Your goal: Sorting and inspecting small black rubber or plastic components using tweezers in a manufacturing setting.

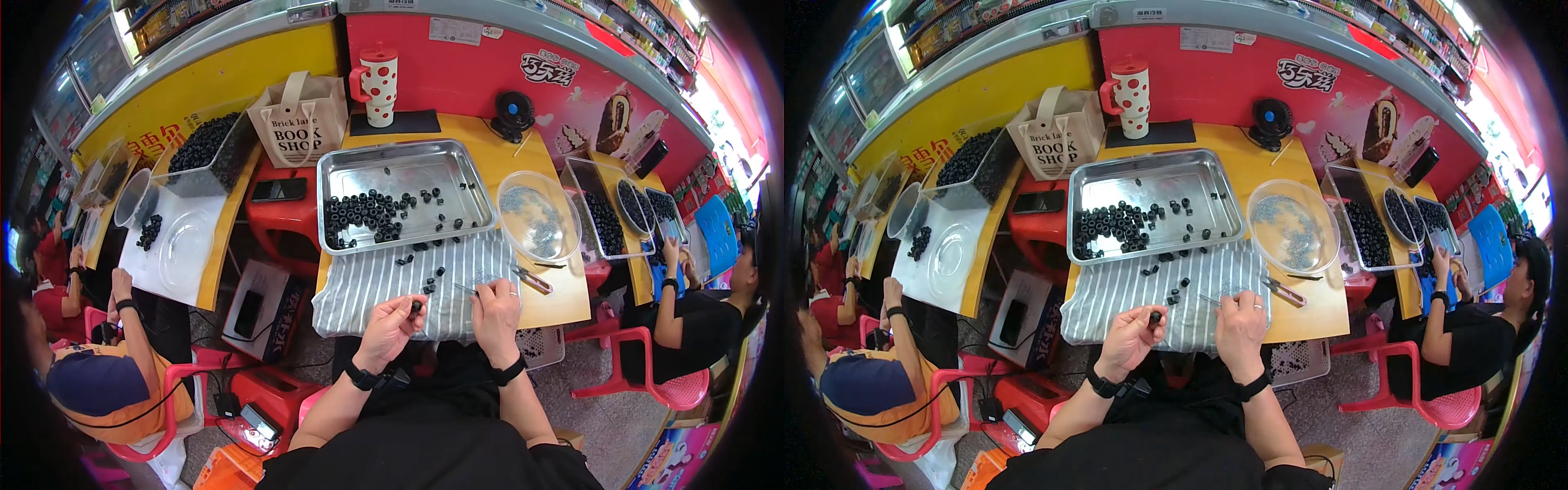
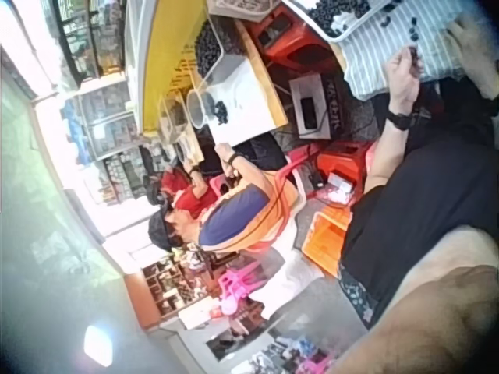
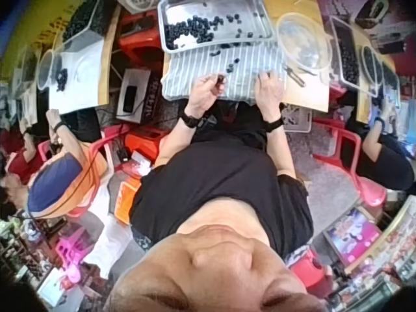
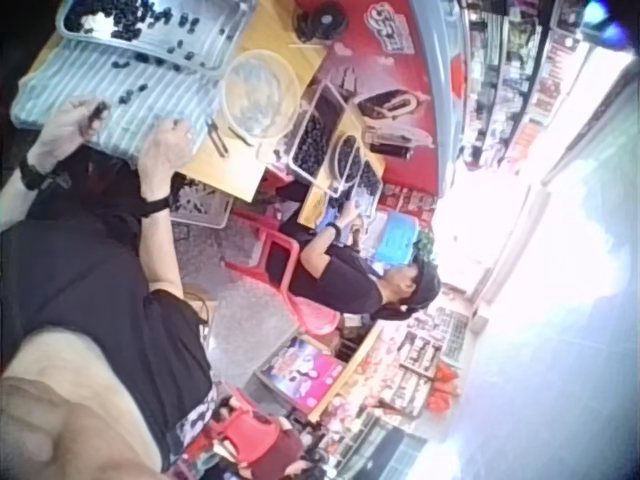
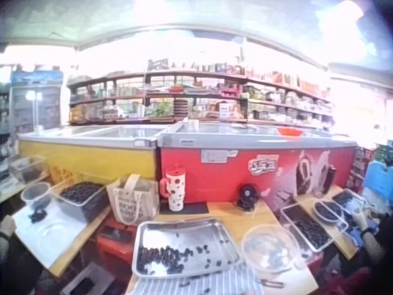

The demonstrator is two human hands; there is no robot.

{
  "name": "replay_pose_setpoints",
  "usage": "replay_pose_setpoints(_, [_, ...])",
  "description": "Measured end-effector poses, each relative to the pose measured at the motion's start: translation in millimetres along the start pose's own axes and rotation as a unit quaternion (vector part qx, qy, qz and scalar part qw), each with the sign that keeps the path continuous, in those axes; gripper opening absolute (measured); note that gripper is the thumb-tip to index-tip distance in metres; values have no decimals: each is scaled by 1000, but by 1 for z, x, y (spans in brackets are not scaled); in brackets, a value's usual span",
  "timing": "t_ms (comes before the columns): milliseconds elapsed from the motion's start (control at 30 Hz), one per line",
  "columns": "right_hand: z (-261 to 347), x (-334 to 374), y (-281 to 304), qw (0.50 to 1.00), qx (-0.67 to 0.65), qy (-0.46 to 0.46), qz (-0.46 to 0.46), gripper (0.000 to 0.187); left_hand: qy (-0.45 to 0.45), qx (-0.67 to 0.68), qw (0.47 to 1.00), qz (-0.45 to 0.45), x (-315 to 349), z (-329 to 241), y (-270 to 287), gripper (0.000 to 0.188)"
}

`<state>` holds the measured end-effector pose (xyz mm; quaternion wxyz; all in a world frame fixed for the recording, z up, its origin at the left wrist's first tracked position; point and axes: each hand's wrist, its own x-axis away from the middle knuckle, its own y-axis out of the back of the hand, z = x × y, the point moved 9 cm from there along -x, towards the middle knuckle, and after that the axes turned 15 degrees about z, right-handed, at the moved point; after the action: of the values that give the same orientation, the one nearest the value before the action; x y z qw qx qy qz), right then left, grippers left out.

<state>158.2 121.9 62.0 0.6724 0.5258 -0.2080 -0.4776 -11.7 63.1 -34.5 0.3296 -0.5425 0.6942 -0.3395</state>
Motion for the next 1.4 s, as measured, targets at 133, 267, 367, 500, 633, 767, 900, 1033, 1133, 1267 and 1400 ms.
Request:
replay_pose_setpoints(133, [1, 2, 1, 1000, -7, 19, -9, 12, 9, -2, 1000, 7, -3, 4, -9, 30])
replay_pose_setpoints(267, [-6, 5, -4, 1000, -14, 18, -9, 9, 16, 1, 1000, 8, -4, 8, -7, 30])
replay_pose_setpoints(367, [-10, 1, -14, 1000, 7, 16, 21, 10, 19, 1, 1000, 2, -5, 9, -7, 30])
replay_pose_setpoints(500, [2, 8, -1, 994, -69, 82, -25, 14, 19, -22, 1000, -5, -6, 9, -6, 30])
replay_pose_setpoints(633, [28, 16, 1, 959, -264, 90, 50, 19, 6, -36, 999, -18, -6, 12, -3, 30])
replay_pose_setpoints(767, [52, 17, 2, 967, -216, 105, 90, 24, -13, -83, 996, -33, -7, 8, -6, 29])
replay_pose_setpoints(900, [57, 17, -3, 977, -161, 106, 92, 26, -19, -106, 993, -36, -7, 9, -6, 29])
replay_pose_setpoints(1033, [62, 15, -1, 982, -129, 103, 94, 32, -21, -117, 992, -39, -6, 9, -6, 29])
replay_pose_setpoints(1133, [70, 17, 0, 988, -62, 109, 87, 34, -36, -127, 991, -34, -6, 10, -7, 28])
replay_pose_setpoints(1267, [86, 22, -1, 989, 47, 113, 87, 30, -87, -192, 975, -77, -2, 10, -3, 26])
replay_pose_setpoints(1400, [95, 22, -6, 983, 108, 105, 106, 31, -115, -273, 948, -116, 1, 9, -1, 23])
